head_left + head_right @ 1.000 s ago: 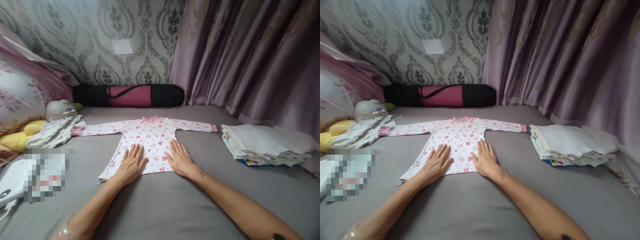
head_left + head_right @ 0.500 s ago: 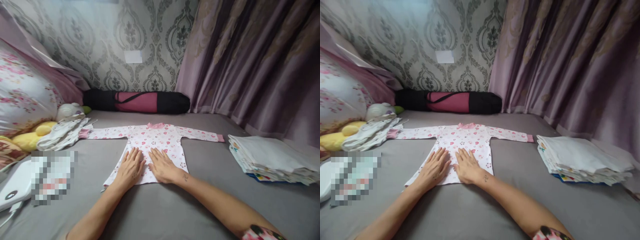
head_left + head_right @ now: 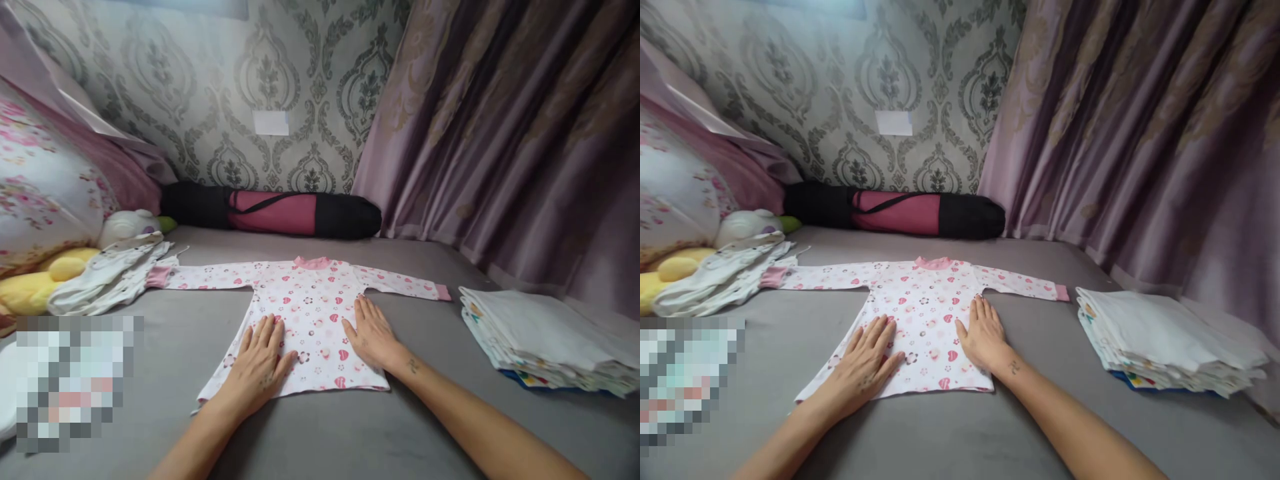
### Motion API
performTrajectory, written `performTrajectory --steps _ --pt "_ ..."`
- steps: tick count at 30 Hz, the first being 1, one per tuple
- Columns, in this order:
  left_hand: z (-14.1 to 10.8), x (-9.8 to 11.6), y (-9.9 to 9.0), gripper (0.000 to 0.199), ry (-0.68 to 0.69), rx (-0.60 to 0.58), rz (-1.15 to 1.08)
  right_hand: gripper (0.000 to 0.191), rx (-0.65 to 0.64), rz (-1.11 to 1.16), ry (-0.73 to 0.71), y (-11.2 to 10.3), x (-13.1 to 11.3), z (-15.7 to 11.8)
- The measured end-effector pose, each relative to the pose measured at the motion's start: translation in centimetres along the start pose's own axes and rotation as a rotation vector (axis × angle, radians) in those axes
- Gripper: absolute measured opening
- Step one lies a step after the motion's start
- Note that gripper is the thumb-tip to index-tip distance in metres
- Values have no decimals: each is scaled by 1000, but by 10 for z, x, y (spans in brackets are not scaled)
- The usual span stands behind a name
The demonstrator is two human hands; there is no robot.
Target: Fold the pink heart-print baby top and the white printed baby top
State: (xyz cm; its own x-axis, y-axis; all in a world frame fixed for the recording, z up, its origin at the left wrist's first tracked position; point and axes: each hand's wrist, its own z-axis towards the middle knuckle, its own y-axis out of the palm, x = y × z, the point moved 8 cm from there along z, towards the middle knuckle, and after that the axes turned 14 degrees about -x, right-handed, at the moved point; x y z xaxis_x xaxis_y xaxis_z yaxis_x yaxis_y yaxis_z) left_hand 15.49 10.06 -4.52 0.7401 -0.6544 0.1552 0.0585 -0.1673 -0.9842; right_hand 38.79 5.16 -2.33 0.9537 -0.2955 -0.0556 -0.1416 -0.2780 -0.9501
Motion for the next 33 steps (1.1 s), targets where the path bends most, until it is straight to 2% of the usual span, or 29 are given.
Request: performTrajectory --steps 2,4,6,8,11,18,22,26,28,30,32,33 --pt "-1 0 -1 69 2 4 -11 72 22 -28 -27 -7 -12 2" --pt "-1 0 -1 70 6 3 -10 68 23 -10 -138 -11 -32 8" --pt "-1 1 0 71 16 2 3 65 -16 50 -266 -8 -50 17" --pt "-1 1 1 72 26 5 15 66 -61 104 -320 -5 -57 31" --pt "-1 -1 3 73 24 21 18 67 -64 136 -265 -7 -49 59" --pt "1 -3 8 75 28 22 12 69 -12 126 1 -23 -8 117" --pt "0 0 2 76 14 -16 11 67 15 117 47 -22 -2 126" --pt "-1 2 -3 75 16 -45 -20 65 -15 112 66 -26 -4 123" --pt "-1 1 -5 72 5 -23 -35 64 3 88 78 -32 -15 116" --pt "-2 -3 -6 69 -30 17 -41 62 56 59 -1 -39 -42 105" --pt "-2 -7 -5 70 -77 52 -37 61 58 58 -239 -36 -87 92" --pt "-2 -8 -4 72 -94 59 -32 61 -7 68 -386 -29 -111 85"
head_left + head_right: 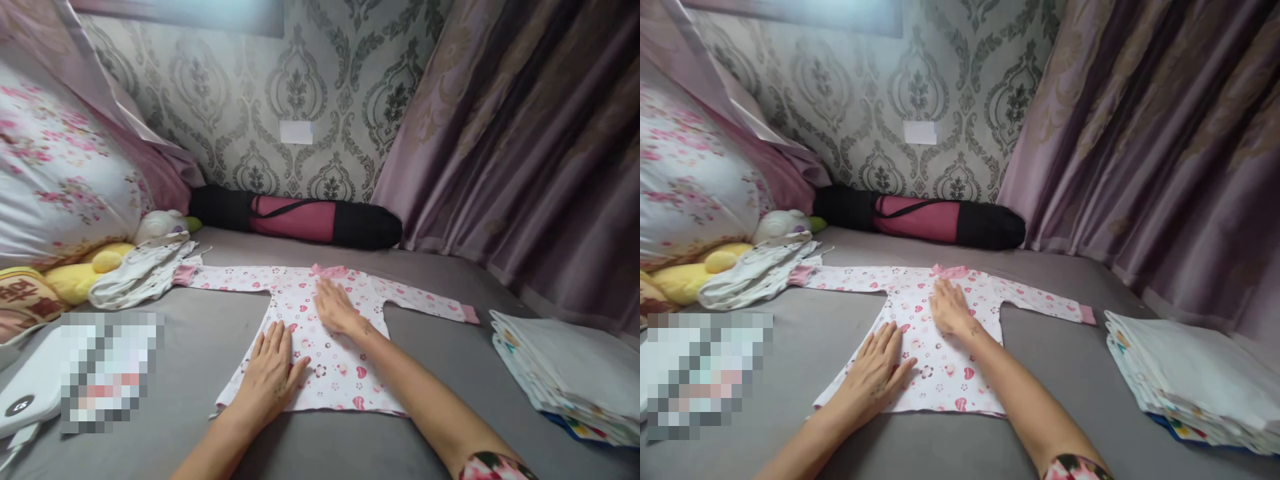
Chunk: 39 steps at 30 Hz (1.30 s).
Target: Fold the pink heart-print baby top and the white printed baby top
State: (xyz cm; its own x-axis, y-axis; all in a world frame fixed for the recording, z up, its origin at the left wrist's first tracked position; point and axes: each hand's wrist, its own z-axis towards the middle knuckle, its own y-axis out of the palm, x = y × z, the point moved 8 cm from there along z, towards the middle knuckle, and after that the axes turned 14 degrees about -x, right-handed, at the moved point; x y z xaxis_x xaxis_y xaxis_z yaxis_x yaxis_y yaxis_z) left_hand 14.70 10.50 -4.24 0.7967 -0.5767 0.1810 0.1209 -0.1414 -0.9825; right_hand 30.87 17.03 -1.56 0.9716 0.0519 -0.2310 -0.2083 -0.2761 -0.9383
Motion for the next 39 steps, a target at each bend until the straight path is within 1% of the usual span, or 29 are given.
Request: performTrajectory --steps 1,2,3,5,10,13,16,18,22,24,25,27,28,29,32,35,39 --pt "0 -1 1 74 -9 -1 5 61 -65 15 -124 9 -22 2" --pt "0 -1 2 77 -10 -10 9 60 -94 22 -203 14 -38 4" --pt "0 0 3 80 -8 -23 12 61 -118 28 -255 19 -49 7" --pt "-1 2 3 84 -3 -59 16 61 -122 30 -273 20 -57 17" --pt "-3 6 0 91 -21 -186 -6 60 -101 0 -190 9 -39 62" --pt "-4 7 -1 94 -27 -241 -32 59 -78 -18 -102 3 -28 86" --pt "-6 8 -1 96 -24 -272 -42 59 -35 -14 -29 2 -23 98" --pt "-7 9 -2 97 -24 -294 -45 59 -5 -12 -21 3 -22 101" --pt "-9 13 -3 100 -11 -314 -55 58 -6 -21 -16 5 -21 101" --pt "-8 14 -9 97 -9 -283 -58 58 -29 -35 -4 4 -21 101" --pt "-7 13 -14 90 -18 -249 -60 58 -42 -39 0 3 -22 101" --pt "-5 7 -27 64 -60 -164 -72 58 -69 -34 16 3 -25 100" --pt "-5 1 -34 51 -96 -122 -80 58 -83 -21 29 4 -28 98" --pt "-5 -6 -40 43 -136 -88 -87 60 -94 -4 41 6 -32 95" --pt "-7 -26 -52 33 -232 -20 -87 65 -105 48 32 15 -52 79" --pt "-6 -38 -54 27 -235 27 -150 67 -82 57 -13 26 -78 54" --pt "-5 -51 -55 27 -262 107 -315 65 -93 15 -68 44 -107 16"
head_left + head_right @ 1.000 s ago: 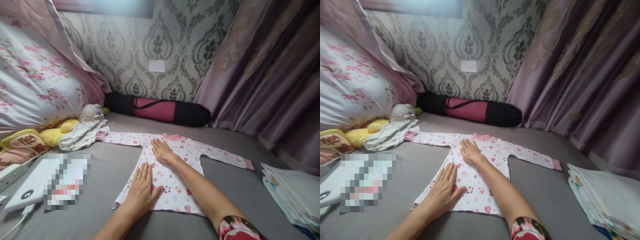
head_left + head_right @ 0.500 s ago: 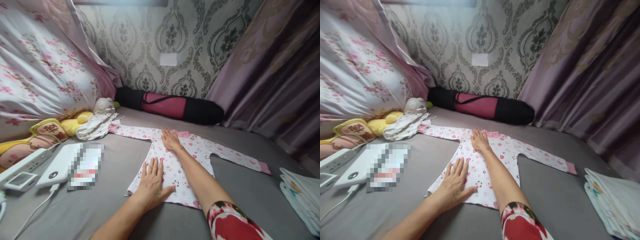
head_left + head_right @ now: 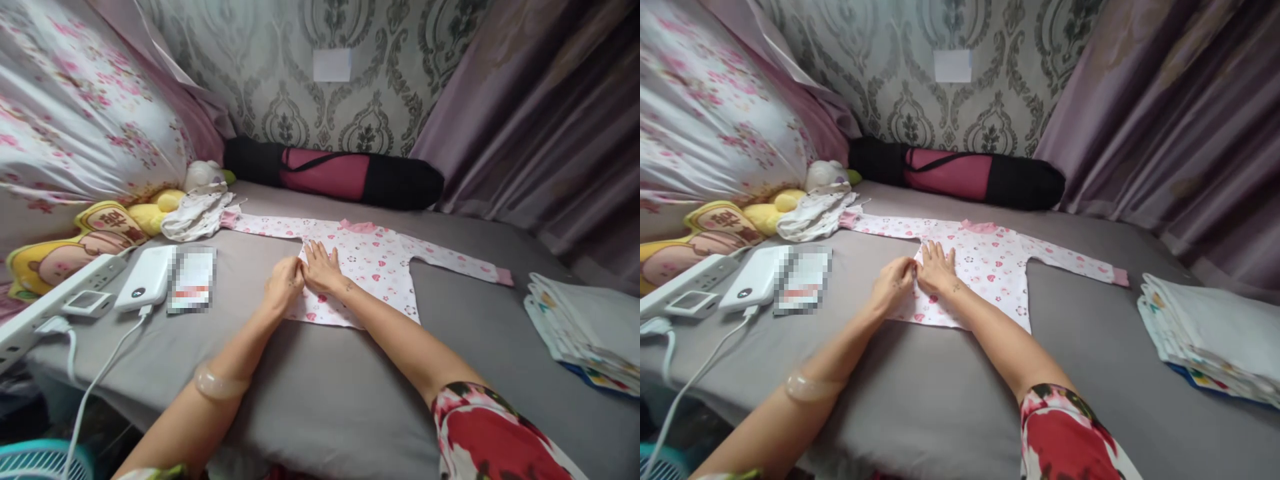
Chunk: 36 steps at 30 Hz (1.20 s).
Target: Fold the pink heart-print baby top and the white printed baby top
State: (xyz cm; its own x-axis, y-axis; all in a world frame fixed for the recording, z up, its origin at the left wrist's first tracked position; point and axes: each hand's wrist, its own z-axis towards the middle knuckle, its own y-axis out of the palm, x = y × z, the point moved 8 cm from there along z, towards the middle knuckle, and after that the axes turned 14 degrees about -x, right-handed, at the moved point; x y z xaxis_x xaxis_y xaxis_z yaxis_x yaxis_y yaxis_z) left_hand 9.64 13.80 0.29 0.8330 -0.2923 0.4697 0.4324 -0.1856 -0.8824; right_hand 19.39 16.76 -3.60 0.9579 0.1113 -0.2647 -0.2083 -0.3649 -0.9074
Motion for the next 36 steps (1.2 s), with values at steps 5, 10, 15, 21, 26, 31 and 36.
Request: performTrajectory --steps 5,10,15,21,26,31,36 --pt "2 -15 -11 33 -58 134 -56 64 -26 -5 -158 20 -32 -51" --pt "4 -12 -2 34 22 110 -53 60 -162 139 -459 24 -57 -102" --pt "3 6 21 40 193 -35 4 55 -226 231 -468 19 -31 -130" --pt "-1 10 56 59 263 -268 311 66 -35 126 -93 16 60 -141" --pt "-3 5 63 69 217 -329 410 72 104 66 273 17 131 -171" --pt "-3 7 62 71 216 -321 416 73 108 -22 400 15 142 -191" --pt "-3 8 62 67 197 -321 426 61 158 -94 269 -10 108 -156"
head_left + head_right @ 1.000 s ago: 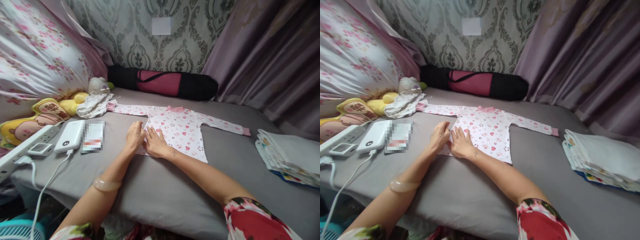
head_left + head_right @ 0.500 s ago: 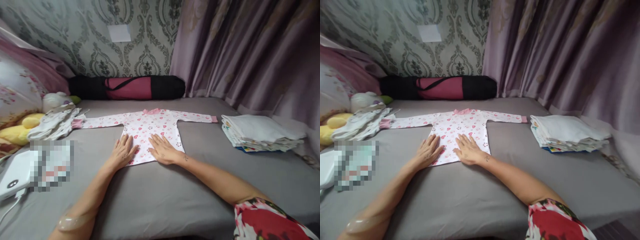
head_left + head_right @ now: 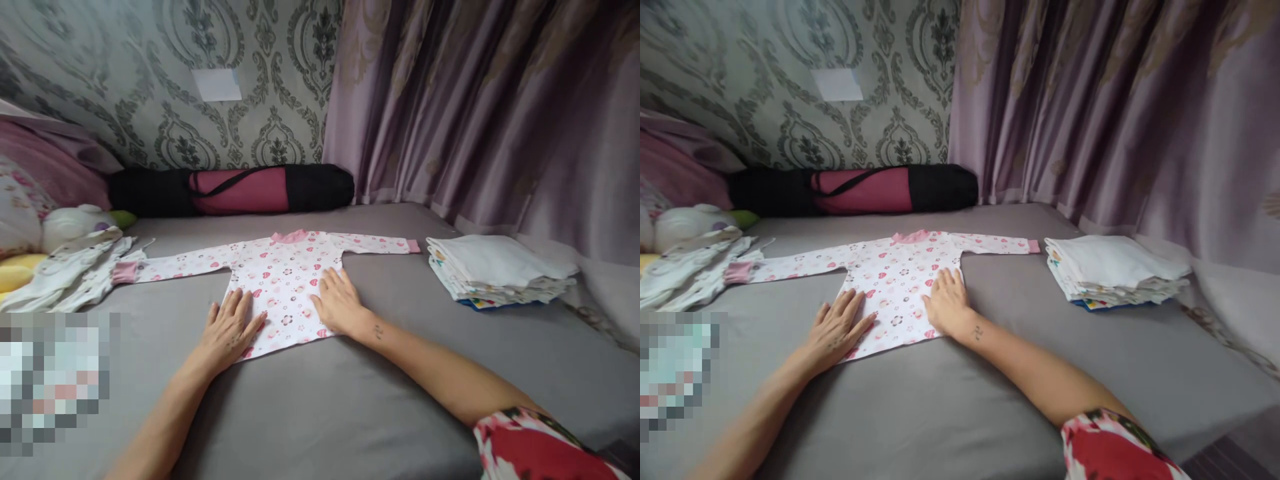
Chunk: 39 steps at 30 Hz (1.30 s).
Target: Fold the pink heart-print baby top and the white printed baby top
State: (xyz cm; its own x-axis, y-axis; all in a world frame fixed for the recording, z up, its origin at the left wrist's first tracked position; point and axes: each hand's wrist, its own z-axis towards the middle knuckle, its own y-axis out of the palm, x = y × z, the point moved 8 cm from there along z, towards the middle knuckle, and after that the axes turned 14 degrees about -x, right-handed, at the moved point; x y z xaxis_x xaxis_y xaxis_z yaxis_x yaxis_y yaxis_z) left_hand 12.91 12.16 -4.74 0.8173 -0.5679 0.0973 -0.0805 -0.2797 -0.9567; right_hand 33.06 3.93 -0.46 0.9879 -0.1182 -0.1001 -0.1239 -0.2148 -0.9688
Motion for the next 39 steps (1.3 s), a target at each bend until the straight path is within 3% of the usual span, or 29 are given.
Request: performTrajectory --steps 4,8,12,18,26,29,32,34,37,39 --pt "-1 2 -1 65 13 13 27 59 -1 107 -263 1 -45 43" --pt "-1 2 -1 64 3 17 49 60 -44 142 -376 11 -58 66" --pt "-2 3 -1 65 9 0 58 62 -56 164 -281 13 -24 63" --pt "-2 5 0 65 25 -31 74 66 -36 169 -95 10 38 35" --pt "3 -7 7 59 66 8 97 64 -129 182 -149 12 50 -12" --pt "5 -9 6 55 108 70 95 56 -251 227 -232 -4 59 -8" --pt "5 -5 -1 52 84 143 99 34 -336 405 -284 -27 80 18" --pt "5 -2 -4 52 35 152 113 34 -203 607 -162 -50 113 43" --pt "5 3 -8 56 -19 123 133 32 166 711 334 -73 187 58" --pt "5 5 -9 58 -34 89 138 36 266 687 500 -75 217 57"
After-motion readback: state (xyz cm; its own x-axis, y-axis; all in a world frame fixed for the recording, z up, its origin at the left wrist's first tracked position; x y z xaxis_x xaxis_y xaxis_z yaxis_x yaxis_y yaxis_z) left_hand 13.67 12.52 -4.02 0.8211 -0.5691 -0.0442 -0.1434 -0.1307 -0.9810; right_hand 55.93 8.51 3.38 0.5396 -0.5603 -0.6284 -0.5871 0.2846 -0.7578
